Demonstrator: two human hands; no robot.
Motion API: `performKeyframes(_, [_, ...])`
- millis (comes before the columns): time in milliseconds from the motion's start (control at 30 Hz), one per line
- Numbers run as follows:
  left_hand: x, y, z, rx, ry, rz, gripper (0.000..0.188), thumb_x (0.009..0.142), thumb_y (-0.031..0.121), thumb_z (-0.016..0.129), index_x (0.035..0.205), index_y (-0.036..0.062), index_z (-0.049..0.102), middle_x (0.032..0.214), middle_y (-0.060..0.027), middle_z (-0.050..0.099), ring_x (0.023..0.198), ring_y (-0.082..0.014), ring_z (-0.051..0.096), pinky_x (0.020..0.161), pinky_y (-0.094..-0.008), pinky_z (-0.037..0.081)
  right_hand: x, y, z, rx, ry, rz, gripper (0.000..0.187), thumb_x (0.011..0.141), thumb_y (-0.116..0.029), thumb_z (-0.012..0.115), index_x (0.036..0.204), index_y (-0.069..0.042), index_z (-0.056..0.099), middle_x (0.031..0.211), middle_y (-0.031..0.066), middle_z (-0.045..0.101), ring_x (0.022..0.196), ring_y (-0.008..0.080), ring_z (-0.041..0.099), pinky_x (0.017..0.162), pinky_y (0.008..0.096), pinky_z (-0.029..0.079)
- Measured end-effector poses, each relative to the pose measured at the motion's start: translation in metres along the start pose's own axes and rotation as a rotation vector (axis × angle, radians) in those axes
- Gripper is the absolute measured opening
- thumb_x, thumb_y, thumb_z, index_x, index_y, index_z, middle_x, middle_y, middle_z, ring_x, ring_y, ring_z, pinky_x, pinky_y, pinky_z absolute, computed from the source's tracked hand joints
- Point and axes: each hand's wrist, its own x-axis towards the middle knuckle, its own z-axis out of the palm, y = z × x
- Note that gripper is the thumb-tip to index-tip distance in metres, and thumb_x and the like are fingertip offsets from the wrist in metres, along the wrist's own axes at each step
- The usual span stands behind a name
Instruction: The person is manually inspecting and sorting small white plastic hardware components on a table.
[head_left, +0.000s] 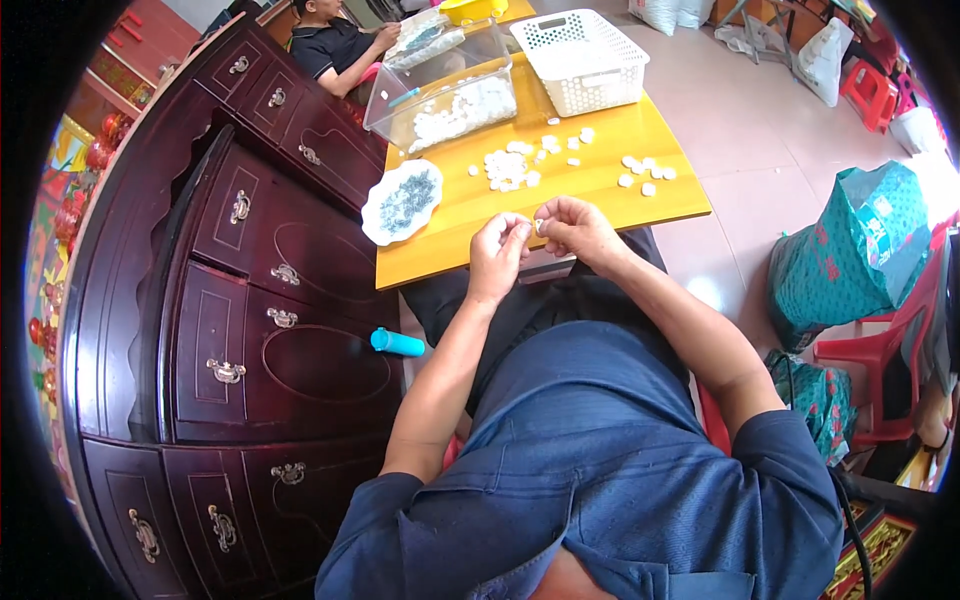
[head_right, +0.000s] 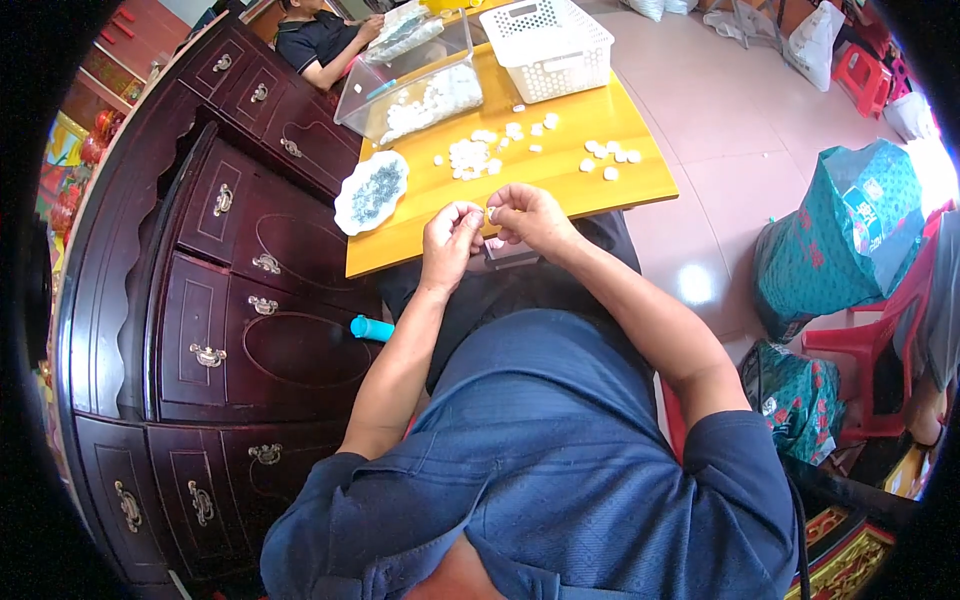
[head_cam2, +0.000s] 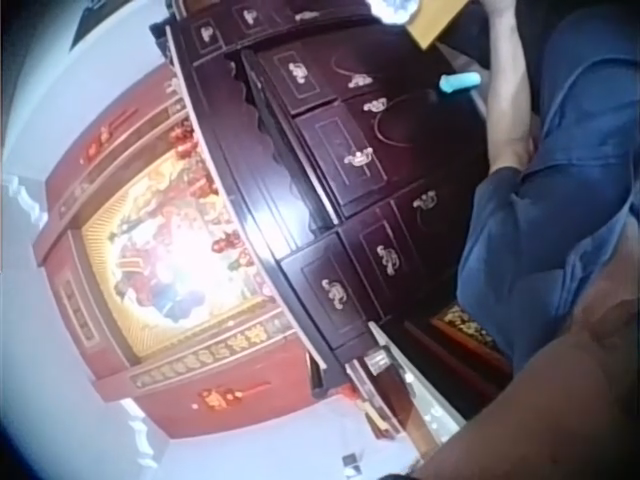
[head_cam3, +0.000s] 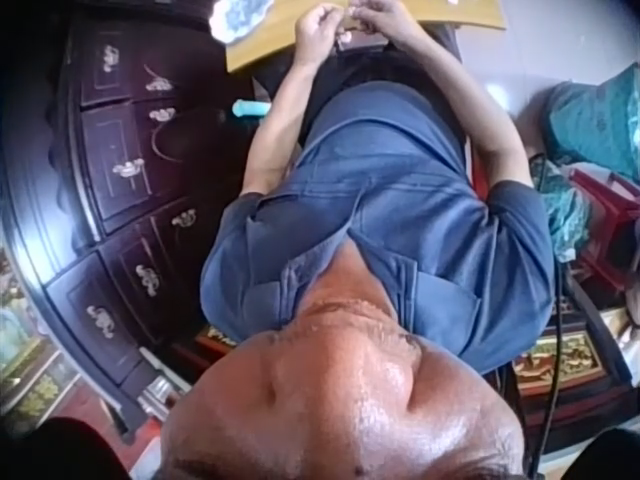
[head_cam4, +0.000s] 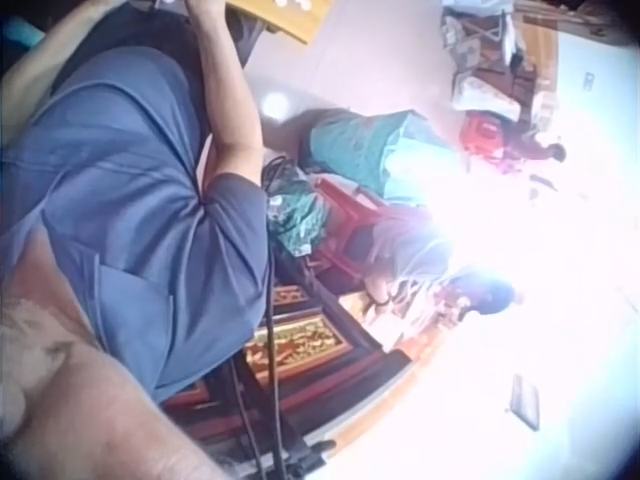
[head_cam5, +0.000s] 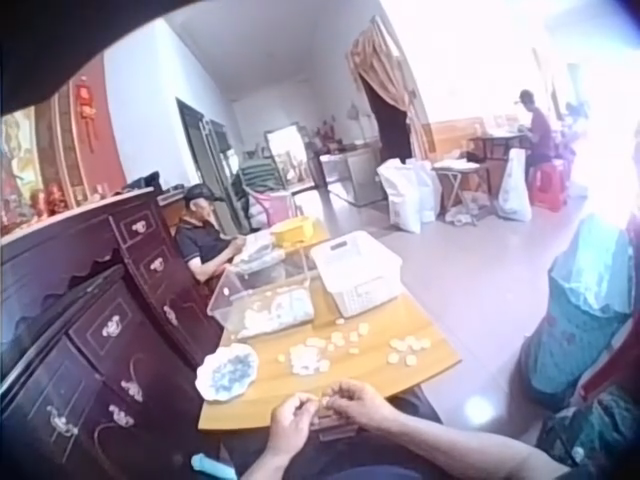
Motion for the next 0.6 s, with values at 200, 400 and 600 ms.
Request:
performKeyframes(200, [-0.007,0.0,-0.008,0.122,0.021,-0.03,0.013,0.101,0.016,0.061,0.101,0.0038,0.066,0.084,0.0008,0.062,0.067,-0.0061,0.058,0.058,-0.0217,0.049,-0.005,-0.002,0.008,-0.079,0.001,-0.025,0.012,0.095,-0.011,0.066,0.104,-0.003,0.065,0.081,0.0015,0.064,0.065,0.0088,0.06,0.059,0.0235,0.051])
performKeyframes(400, [0.003,-0.029,0.001,0.096,0.024,0.106,0.013,0.101,0.013,0.06,0.103,0.0002,0.065,0.09,-0.005,0.066,0.074,-0.0109,0.065,0.063,-0.0265,0.06,-0.001,0.009,-0.002,-0.098,0.059,-0.029,0.016,0.094,-0.013,0.07,0.105,-0.002,0.065,0.081,0.0024,0.065,0.066,0.0096,0.061,0.059,0.0231,0.05])
performKeyframes(600, [-0.001,-0.004,-0.003,0.076,0.011,0.047,0.014,0.101,0.016,0.061,0.098,0.0033,0.066,0.08,0.0022,0.062,0.064,-0.004,0.057,0.057,-0.0203,0.05,0.0,0.003,0.001,0.02,-0.003,-0.016,0.012,0.093,-0.006,0.065,0.105,-0.002,0.063,0.081,0.0009,0.064,0.064,0.0076,0.059,0.059,0.0224,0.049])
